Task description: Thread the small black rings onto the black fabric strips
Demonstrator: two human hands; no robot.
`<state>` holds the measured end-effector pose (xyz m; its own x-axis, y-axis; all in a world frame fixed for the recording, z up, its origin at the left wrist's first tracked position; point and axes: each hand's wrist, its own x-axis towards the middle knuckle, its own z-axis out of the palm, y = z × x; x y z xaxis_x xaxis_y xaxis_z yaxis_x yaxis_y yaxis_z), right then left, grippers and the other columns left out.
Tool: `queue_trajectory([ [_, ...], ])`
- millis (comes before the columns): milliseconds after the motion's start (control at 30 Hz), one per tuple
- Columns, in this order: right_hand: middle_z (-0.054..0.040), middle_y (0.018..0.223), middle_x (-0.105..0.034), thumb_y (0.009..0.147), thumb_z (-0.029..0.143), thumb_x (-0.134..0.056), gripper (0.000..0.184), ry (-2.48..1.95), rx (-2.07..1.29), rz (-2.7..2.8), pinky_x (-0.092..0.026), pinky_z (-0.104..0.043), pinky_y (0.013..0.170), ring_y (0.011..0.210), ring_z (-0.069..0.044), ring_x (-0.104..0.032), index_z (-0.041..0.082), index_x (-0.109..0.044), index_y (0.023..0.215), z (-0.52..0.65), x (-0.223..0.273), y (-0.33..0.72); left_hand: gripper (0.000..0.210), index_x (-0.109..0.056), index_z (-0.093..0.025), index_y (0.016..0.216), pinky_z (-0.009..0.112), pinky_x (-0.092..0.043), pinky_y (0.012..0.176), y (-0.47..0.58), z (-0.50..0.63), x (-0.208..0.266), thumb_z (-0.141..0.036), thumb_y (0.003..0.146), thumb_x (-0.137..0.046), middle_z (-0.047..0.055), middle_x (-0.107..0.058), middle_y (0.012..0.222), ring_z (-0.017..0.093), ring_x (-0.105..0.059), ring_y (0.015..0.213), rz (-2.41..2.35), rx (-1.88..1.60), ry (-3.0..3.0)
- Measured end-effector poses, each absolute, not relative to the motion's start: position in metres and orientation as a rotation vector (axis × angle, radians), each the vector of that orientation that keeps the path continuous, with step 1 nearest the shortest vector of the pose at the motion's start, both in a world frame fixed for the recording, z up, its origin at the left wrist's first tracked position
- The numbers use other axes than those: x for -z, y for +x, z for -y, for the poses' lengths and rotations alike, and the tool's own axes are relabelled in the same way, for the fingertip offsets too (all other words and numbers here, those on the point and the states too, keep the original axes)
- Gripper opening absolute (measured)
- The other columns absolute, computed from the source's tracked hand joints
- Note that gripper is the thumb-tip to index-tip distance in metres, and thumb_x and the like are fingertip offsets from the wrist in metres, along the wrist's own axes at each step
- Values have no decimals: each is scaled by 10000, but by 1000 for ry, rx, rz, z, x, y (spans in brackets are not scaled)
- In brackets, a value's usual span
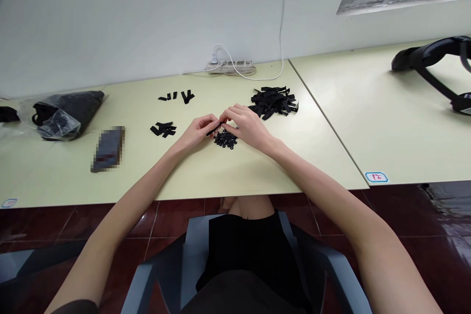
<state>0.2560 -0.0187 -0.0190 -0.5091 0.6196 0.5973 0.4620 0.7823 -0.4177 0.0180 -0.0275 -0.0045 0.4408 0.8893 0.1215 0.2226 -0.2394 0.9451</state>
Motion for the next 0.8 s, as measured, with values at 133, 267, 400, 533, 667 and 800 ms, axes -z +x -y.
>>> queue_trajectory([
  [133,-82,1052,-792,1086,221,-629,97,-809,-275,2205,-502,-451,946,1026,-307,-656,271,-710,1064,18,20,256,482,-725,-213,930,341,-474,753,18,28,5,-687,1019,-745,44,-651,862,182,-570,767,-979,-853,1729],
  [267,-88,1058,-794,1067,192,-633,110,-810,-278,2217,-509,-449,951,1037,-311,-669,268,-712,1056,18,20,257,481,-724,-214,929,338,-472,748,18,28,5,-685,1025,-738,42,-651,850,182,-568,760,-993,-847,1748],
  [400,-93,1071,-795,1055,184,-626,134,-826,-295,2232,-517,-465,960,1048,-319,-672,266,-730,1066,18,20,257,495,-722,-216,931,334,-477,738,17,27,6,-702,1020,-737,41,-654,844,184,-569,755,-1001,-842,1759],
  [533,-95,1057,-787,1056,192,-619,133,-834,-301,2247,-521,-464,960,1054,-319,-672,262,-732,1063,18,19,257,499,-712,-212,926,330,-472,734,18,27,7,-702,1014,-738,26,-629,823,179,-563,744,-1001,-831,1763],
  [667,-91,1039,-787,1060,187,-616,124,-828,-302,2255,-522,-457,954,1052,-313,-673,259,-715,1041,19,19,257,496,-695,-211,924,334,-462,741,18,28,8,-697,1014,-731,22,-628,820,181,-564,750,-993,-819,1763],
  [800,-86,1042,-780,1060,190,-618,118,-845,-326,2255,-521,-448,945,1047,-305,-670,262,-708,1032,21,18,257,497,-694,-213,924,336,-450,744,17,28,8,-699,1022,-715,22,-634,807,186,-564,753,-1013,-804,1781],
])
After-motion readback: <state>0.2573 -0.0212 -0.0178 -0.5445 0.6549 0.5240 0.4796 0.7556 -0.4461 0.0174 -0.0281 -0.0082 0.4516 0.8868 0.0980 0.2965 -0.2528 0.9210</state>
